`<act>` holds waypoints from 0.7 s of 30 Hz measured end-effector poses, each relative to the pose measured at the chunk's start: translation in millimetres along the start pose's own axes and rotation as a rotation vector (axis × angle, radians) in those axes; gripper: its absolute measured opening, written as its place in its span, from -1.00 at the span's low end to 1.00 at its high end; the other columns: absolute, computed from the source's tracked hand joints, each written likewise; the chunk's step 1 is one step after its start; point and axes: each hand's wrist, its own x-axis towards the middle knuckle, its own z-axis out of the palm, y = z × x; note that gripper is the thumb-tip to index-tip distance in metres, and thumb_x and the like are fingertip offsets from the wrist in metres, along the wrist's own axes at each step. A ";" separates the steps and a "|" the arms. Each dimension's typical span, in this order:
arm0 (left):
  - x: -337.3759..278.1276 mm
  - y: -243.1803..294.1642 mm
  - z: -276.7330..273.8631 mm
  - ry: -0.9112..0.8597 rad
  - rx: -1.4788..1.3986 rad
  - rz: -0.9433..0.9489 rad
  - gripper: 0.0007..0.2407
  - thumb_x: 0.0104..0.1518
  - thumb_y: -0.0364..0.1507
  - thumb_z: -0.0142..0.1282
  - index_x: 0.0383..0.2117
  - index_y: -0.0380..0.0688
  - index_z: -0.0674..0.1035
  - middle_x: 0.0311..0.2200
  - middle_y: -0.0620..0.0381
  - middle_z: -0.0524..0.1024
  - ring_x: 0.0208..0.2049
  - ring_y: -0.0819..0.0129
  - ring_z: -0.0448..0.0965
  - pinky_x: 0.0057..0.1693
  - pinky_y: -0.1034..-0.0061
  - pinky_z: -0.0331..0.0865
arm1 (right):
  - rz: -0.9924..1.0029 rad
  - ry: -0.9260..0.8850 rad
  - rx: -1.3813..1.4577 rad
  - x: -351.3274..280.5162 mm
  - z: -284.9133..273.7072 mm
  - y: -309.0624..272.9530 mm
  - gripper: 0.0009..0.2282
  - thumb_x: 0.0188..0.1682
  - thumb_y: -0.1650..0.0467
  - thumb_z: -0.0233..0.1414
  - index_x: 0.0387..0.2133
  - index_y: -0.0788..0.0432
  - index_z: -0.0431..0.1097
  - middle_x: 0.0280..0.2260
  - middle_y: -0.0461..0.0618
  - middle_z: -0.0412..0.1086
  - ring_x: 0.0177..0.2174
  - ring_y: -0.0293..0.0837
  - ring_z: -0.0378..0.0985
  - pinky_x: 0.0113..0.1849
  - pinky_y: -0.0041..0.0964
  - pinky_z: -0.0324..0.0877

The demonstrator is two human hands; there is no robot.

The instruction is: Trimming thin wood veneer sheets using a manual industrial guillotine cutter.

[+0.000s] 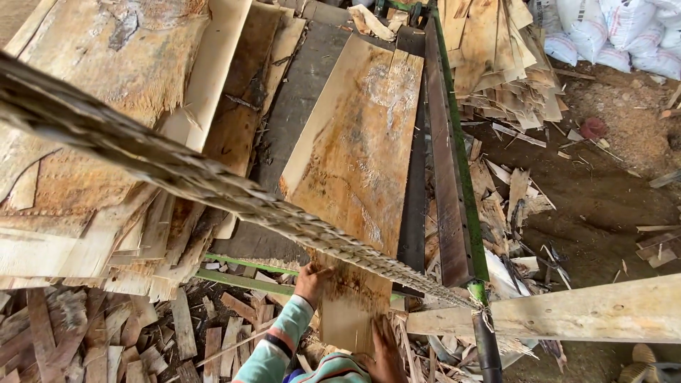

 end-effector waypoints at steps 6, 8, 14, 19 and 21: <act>-54.4 37.9 3.0 0.018 0.164 0.093 -0.75 0.13 -0.32 0.29 -0.22 -0.26 0.73 -0.32 -0.02 0.68 -0.35 0.29 0.57 -0.16 0.42 0.44 | -0.214 0.043 -0.081 -22.2 10.5 -0.7 -0.06 -0.18 0.17 0.32 0.35 0.30 -0.15 0.36 0.44 -0.21 0.32 0.40 -0.16 0.24 0.12 -0.05; -54.9 39.0 -1.8 0.030 -0.017 -0.116 -0.72 0.09 -0.31 0.32 -0.23 -0.32 0.71 -0.34 -0.03 0.68 -0.38 0.31 0.58 -0.17 0.42 0.44 | -0.289 0.070 -0.132 -25.1 -4.5 -27.9 -0.03 -0.20 0.16 0.33 0.32 0.37 -0.17 0.32 0.51 -0.19 0.28 0.48 -0.10 0.20 0.19 -0.02; -31.3 9.3 -53.6 0.008 -0.483 -0.271 -0.73 0.13 -0.46 0.38 -0.19 -0.43 0.57 -0.27 -0.06 0.64 -0.27 0.17 0.58 -0.09 0.32 0.43 | 0.621 0.101 0.644 -0.9 -21.4 -78.6 -0.09 -0.21 0.28 0.37 0.37 0.10 -0.09 0.05 0.21 0.42 -0.04 0.11 0.60 -0.03 -0.04 0.55; -46.5 51.2 -81.4 -0.108 -0.748 -0.475 -0.59 0.08 -0.30 0.22 0.05 -0.21 0.55 -0.02 -0.09 0.60 -0.02 0.08 0.59 0.10 0.32 0.50 | 0.505 0.083 1.352 1.6 5.0 -55.4 -0.33 -0.20 0.46 0.24 0.26 0.22 0.18 0.08 0.28 0.44 0.06 0.14 0.49 0.06 0.03 0.42; -49.3 73.0 -91.3 -0.114 -0.803 -0.490 -0.56 0.07 -0.25 0.19 0.07 -0.18 0.54 0.00 -0.08 0.60 -0.01 0.07 0.58 0.10 0.28 0.49 | 0.071 0.157 0.740 -21.4 23.8 17.2 -0.34 -0.24 0.39 0.34 0.21 0.13 0.29 0.20 0.41 0.24 0.18 0.19 0.32 0.11 0.02 0.36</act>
